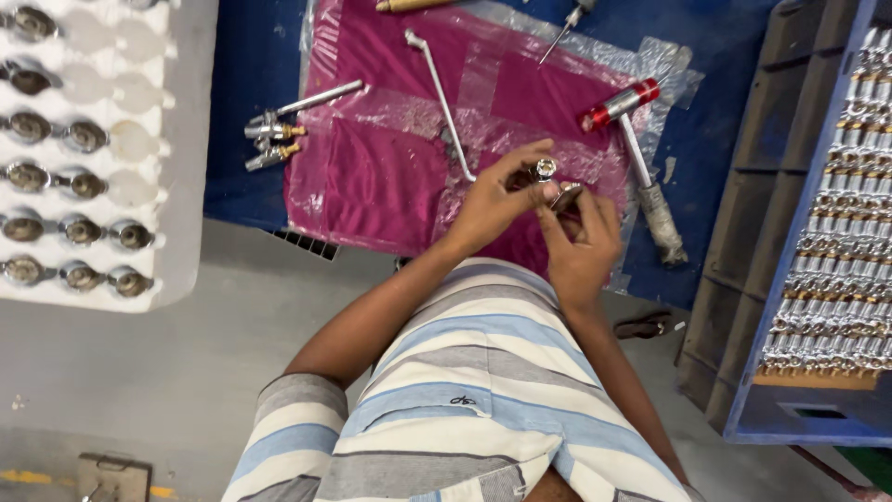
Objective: The person assembles small metal valve components at a workbench. They pick up a valve body, insert a brass insert, and use a hammer and a pneumatic tool to secure the parts. The person repeats this process for several units, placing finished items into a blue crate.
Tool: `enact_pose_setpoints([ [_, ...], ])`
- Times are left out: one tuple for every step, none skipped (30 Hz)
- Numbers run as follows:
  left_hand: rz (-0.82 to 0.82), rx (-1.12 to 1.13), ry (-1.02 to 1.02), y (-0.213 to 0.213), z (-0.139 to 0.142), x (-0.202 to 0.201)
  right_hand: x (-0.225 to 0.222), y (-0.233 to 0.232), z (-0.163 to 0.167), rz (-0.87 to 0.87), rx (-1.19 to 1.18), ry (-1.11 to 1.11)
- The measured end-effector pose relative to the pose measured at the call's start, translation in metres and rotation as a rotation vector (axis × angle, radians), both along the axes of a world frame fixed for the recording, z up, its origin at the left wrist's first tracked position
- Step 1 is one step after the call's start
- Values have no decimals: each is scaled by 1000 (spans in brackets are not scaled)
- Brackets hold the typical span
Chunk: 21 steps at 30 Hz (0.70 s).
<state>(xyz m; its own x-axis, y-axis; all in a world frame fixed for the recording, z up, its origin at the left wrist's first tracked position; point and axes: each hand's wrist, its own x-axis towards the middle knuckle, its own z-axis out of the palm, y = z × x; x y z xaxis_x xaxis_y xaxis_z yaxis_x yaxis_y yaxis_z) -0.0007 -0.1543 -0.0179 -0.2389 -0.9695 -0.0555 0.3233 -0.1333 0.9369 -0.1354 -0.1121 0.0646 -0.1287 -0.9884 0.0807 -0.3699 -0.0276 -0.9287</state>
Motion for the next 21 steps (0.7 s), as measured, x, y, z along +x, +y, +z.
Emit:
enact_pose_setpoints([
  [4,-117,-86,-2,0,-1,-2,-3,-5,-14,-8,-26],
  [-23,-81,-58,-5,0,-3,-6,-6,-9,-29,-14,-51],
  [-49,-43,-31,-9,0,-4,-11,-8,-12,-28,-7,-72],
  [-74,-6,-6,-13,0,-6,-15,-11,-13,-26,-1,-93],
  [-67,14,2,-18,-1,-7,-20,-13,-13,-23,4,-114],
  [-59,32,10,-23,-1,-8,-25,-14,-12,-10,15,-147],
  [-50,52,20,-27,0,-10,-29,-15,-10,4,28,-179],
  [-45,6,-9,-30,0,-11,-34,-16,-8,21,42,-212],
  [-38,-39,-40,-30,2,-11,-37,-16,-6,17,51,-225],
  [-28,-82,-71,-30,3,-11,-41,-17,-4,15,62,-240],
  [-18,-81,-55,-28,5,-12,-43,-17,-3,14,74,-255],
  [-7,-78,-39,-25,7,-13,-45,-17,-2,23,95,-278],
  [5,-75,-23,-22,9,-15,-48,-17,-3,31,115,-301],
  [26,-87,-75,-19,10,-15,-49,-16,-4,39,136,-324],
  [48,-98,-126,-16,11,-16,-51,-15,-6,54,128,-323],
  [71,-111,-177,-15,11,-16,-53,-14,-9,71,117,-321],
  [118,-62,-115,-14,11,-15,-56,-13,-12,94,105,-321],
  [172,-17,-57,-15,9,-13,-59,-13,-16,50,120,-310],
  [234,27,0,-15,8,-8,-62,-12,-20,14,136,-301],
  [263,138,16,-15,5,2,-65,-13,-25,-16,155,-291],
  [298,247,36,-15,2,15,-70,-15,-31,-17,116,-268],
])
